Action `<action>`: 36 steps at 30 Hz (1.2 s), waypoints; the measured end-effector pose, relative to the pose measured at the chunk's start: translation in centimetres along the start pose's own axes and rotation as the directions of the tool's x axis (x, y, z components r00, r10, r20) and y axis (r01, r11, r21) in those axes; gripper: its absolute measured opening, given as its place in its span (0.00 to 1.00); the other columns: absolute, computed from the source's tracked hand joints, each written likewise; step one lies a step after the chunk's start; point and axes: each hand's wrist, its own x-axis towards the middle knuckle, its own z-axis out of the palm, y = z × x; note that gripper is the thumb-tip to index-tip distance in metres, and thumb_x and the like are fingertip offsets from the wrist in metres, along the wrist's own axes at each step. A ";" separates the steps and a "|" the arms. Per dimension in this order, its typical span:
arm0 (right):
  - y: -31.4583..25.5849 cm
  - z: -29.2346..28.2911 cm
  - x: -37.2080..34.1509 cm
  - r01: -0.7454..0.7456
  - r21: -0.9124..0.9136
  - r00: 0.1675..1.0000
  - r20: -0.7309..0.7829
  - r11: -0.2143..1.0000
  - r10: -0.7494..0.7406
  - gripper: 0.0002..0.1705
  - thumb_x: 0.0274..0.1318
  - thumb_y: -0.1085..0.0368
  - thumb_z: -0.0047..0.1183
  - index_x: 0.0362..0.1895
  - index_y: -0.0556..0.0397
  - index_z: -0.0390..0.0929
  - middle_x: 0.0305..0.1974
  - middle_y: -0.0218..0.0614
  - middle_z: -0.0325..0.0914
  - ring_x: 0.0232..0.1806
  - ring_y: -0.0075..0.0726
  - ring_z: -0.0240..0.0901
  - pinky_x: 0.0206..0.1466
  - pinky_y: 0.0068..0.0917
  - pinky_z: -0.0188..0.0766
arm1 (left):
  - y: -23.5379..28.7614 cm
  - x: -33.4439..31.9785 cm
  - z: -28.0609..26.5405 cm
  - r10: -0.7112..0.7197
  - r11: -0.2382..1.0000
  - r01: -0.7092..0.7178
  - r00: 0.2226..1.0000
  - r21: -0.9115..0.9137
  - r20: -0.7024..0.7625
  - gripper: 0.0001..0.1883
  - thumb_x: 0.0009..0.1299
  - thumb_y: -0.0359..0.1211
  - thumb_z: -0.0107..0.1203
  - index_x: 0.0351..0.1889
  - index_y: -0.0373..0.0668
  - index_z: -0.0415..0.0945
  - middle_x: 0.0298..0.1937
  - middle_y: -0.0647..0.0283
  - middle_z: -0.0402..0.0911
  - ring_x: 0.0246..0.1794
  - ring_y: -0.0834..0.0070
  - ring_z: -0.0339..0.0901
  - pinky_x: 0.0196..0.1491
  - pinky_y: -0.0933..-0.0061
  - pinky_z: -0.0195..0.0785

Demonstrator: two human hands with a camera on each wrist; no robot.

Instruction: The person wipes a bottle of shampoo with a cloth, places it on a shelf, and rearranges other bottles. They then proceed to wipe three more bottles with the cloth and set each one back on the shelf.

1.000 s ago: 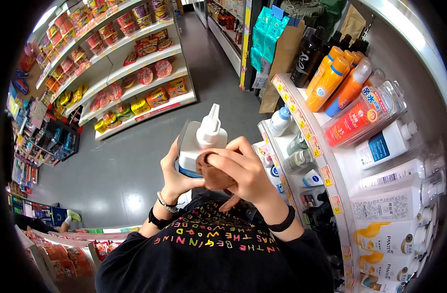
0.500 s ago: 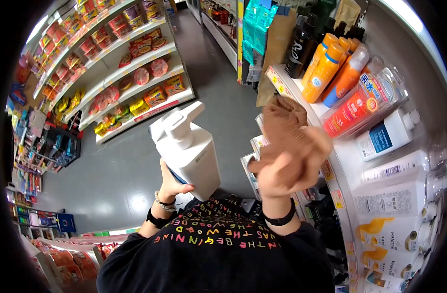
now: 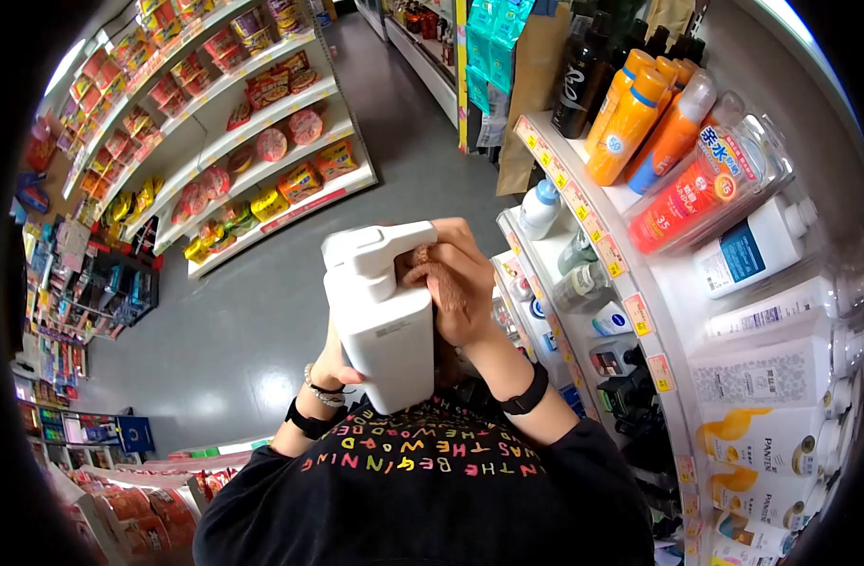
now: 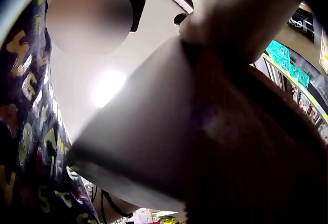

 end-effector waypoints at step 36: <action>0.1 -1.6 -4.6 -0.054 -0.509 0.997 -0.081 0.859 0.015 0.07 0.40 0.70 0.44 0.25 0.63 0.67 0.30 0.46 0.66 0.34 0.48 0.63 0.40 0.34 0.61 | 0.9 1.6 3.0 0.187 0.624 -0.019 0.974 0.781 -0.126 0.52 0.40 0.52 0.72 0.62 0.36 0.63 0.43 0.48 0.80 0.41 0.58 0.81 0.43 0.66 0.75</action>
